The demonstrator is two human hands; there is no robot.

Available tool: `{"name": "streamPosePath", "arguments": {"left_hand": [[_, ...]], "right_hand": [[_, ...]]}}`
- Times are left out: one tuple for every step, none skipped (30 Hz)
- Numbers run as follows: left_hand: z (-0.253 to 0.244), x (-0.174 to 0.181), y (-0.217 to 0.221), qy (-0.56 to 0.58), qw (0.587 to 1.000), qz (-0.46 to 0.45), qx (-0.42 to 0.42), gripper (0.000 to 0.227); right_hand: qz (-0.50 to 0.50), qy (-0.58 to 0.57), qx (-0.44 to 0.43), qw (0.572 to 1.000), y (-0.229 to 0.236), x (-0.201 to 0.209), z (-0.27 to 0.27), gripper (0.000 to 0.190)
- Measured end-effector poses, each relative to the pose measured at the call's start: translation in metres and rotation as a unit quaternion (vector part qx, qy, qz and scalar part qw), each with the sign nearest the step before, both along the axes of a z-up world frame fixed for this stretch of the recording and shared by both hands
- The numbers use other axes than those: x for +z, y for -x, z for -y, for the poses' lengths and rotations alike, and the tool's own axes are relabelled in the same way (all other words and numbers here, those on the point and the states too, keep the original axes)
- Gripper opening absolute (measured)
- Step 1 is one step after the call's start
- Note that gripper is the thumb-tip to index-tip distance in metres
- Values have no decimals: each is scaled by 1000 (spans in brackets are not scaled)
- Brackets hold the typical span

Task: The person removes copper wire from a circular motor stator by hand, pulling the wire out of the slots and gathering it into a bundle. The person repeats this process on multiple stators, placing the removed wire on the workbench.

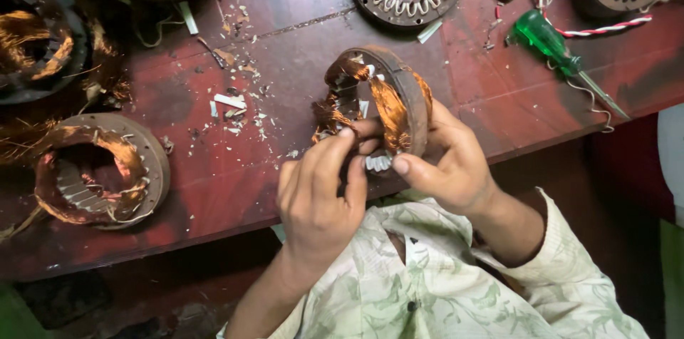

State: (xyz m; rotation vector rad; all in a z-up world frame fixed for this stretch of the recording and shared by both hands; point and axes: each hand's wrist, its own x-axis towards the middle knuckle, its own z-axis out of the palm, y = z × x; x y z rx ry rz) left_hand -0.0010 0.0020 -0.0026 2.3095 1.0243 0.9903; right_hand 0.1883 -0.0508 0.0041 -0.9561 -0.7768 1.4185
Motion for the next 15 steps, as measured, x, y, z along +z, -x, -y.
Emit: {"name": "streamPosePath", "arguments": {"left_hand": [[-1, 0, 1, 81, 996, 23, 10, 41], [-1, -1, 1, 163, 985, 45, 20, 42], [-3, -1, 1, 243, 967, 68, 28, 43], [-8, -1, 4, 302, 938, 169, 34, 40], [-14, -2, 9, 357, 894, 267, 41, 36], [-22, -2, 17, 406, 838, 362, 47, 33], [-30, -2, 27, 465, 758, 458, -2, 34], [-40, -3, 38, 513, 662, 544, -51, 35], [-48, -4, 47, 548, 552, 621, -98, 36], [-47, -5, 52, 554, 638, 530, -74, 39], [-44, -5, 57, 552, 713, 429, -49, 42], [-43, -5, 60, 541, 777, 322, -23, 44], [-40, -5, 64, 504, 833, 230, 3, 37], [-37, -4, 69, 461, 877, 135, 28, 30], [-37, -2, 71, 408, 910, 40, 53, 24]], "right_hand": [[18, 2, 5, 1000, -2, 1, 0, 67], [36, 3, 10, 999, -3, 2, 0, 67], [54, 5, 15, 998, -4, 3, 0, 66], [50, 19, 11, 999, -4, 4, 0, 66], [43, 33, 7, 999, -5, 6, 0, 66], [37, 46, 2, 998, -6, 7, 0, 66], [57, 44, 1, 997, -6, 8, -1, 65], [77, 41, 0, 996, -6, 8, -1, 65], [98, 37, 1, 995, -7, 9, -2, 64], [140, 20, 9, 990, -7, 10, -4, 64], [182, 4, 15, 983, -8, 10, -5, 63], [224, -13, 22, 974, -8, 10, -5, 62], [204, -17, 32, 978, -7, 10, -5, 63], [184, -21, 43, 982, -7, 9, -5, 63], [167, -29, 53, 984, -7, 8, -8, 64]]}}
